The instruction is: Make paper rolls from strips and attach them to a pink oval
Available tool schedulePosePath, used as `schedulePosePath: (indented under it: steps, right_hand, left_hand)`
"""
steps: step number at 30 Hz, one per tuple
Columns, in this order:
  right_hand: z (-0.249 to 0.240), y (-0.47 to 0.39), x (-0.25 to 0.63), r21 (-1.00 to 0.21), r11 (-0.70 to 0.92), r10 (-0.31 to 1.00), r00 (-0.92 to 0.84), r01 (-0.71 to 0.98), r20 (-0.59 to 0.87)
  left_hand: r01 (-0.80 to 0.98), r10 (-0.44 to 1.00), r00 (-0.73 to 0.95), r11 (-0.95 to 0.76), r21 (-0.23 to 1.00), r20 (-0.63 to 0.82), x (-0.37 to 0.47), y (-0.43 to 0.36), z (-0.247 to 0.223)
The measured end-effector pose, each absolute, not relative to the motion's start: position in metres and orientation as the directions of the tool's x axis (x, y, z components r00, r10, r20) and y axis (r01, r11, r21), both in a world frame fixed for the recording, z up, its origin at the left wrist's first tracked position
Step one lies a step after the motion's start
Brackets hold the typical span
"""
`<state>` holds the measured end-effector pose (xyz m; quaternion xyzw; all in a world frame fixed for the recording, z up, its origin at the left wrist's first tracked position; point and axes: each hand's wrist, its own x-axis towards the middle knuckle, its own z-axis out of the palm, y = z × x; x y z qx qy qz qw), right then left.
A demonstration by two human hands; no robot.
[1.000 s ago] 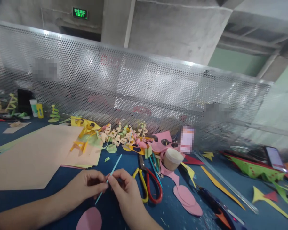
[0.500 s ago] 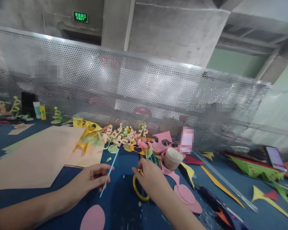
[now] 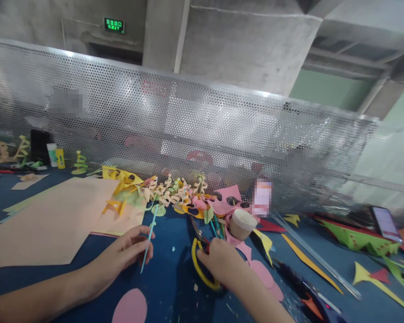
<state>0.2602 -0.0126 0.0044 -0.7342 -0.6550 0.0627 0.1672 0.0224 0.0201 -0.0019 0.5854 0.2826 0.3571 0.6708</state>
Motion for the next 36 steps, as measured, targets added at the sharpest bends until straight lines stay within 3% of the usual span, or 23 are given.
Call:
schedulePosePath:
  steps: [3,5,10,14,20,23,29,36]
  right_hand:
    - [0.02,-0.017,0.264,-0.255,-0.15,0.984,0.17,0.955,0.059]
    - [0.033,-0.021,0.267,-0.271,-0.159,0.987,0.158,0.949,-0.026]
    - [0.053,-0.032,0.278,-0.62,-0.244,0.951,0.058,0.746,-0.304]
    - [0.063,-0.038,0.273,-0.797,-0.21,0.951,-0.072,0.566,-0.301]
    - [0.066,-0.042,0.246,-0.879,-0.114,0.938,-0.241,0.463,-0.249]
    - [0.065,-0.042,0.237,-0.866,-0.008,0.951,-0.264,0.499,-0.161]
    - [0.059,-0.043,0.236,-0.706,0.186,0.975,-0.216,0.683,0.048]
    - [0.045,-0.043,0.22,-0.571,0.222,0.97,-0.237,0.79,0.049]
  left_hand:
    - [-0.162,0.817,0.575,0.054,0.985,0.05,0.023,0.021,-0.006]
    - [-0.173,0.817,0.574,0.061,0.983,0.051,0.023,0.023,-0.008]
    - [-0.218,0.81,0.586,0.11,0.97,0.04,0.022,0.024,-0.008]
    - [-0.244,0.81,0.586,0.133,0.961,0.037,0.021,0.023,-0.007]
    - [-0.278,0.848,0.53,0.167,0.946,0.006,0.021,0.027,-0.013]
    - [-0.304,0.858,0.512,0.141,0.942,0.036,0.02,0.03,-0.01]
    - [-0.311,0.893,0.443,0.069,0.948,0.081,0.016,0.034,0.004]
    - [-0.261,0.852,0.523,0.122,0.958,0.034,0.015,0.033,0.008]
